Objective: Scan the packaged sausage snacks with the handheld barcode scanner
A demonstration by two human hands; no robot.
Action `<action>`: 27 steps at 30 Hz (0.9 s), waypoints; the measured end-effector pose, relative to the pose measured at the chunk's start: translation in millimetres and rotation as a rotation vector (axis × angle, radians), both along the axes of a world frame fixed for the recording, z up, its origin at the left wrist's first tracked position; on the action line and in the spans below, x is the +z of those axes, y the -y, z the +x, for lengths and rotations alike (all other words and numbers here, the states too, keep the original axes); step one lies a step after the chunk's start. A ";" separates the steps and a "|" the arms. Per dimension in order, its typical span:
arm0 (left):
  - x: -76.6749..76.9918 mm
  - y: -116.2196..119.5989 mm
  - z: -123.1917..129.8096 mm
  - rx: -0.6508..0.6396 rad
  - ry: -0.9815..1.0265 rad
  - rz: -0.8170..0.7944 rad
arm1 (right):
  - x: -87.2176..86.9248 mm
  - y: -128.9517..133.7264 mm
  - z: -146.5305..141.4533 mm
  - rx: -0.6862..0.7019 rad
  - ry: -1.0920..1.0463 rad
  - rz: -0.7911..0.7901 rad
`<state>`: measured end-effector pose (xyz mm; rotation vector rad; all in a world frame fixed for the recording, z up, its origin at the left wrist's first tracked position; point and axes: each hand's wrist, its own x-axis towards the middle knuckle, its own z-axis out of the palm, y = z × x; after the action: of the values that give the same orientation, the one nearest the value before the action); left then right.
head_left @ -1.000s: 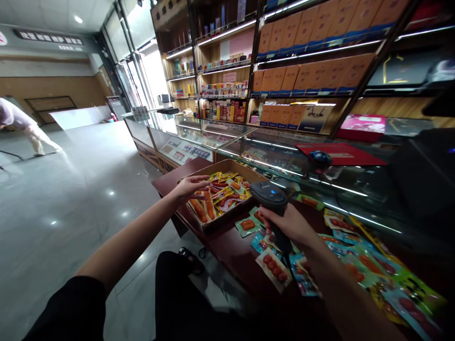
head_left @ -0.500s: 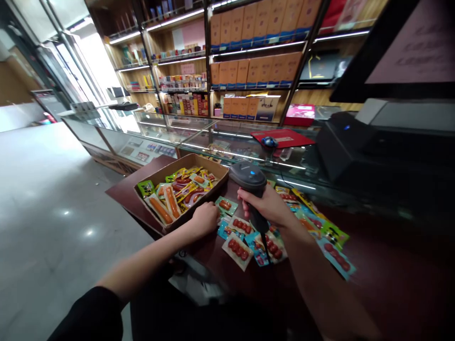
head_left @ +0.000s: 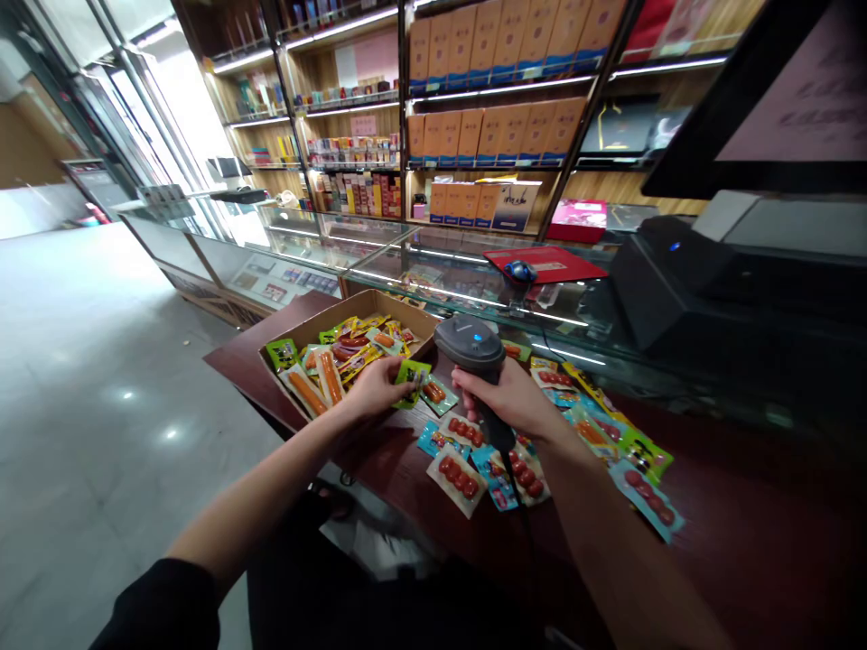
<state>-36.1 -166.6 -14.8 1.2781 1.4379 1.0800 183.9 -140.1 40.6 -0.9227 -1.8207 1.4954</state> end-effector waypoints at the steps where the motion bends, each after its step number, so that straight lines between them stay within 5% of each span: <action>1: 5.3 -1.6 -4.5 0.011 0.116 -0.004 | -0.4 0.5 -0.7 0.011 0.006 0.003; 12: 24.0 -16.6 -47.1 0.183 0.429 -0.089 | -8.7 11.2 -12.8 0.148 0.045 -0.073; 27: 38.1 -28.5 -54.0 0.211 0.297 -0.019 | -15.1 9.4 -15.8 0.174 0.084 0.018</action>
<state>-90.1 -138.1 23.3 0.9205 1.3705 1.3317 168.1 -149.5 25.5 -0.8486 -2.0164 1.5616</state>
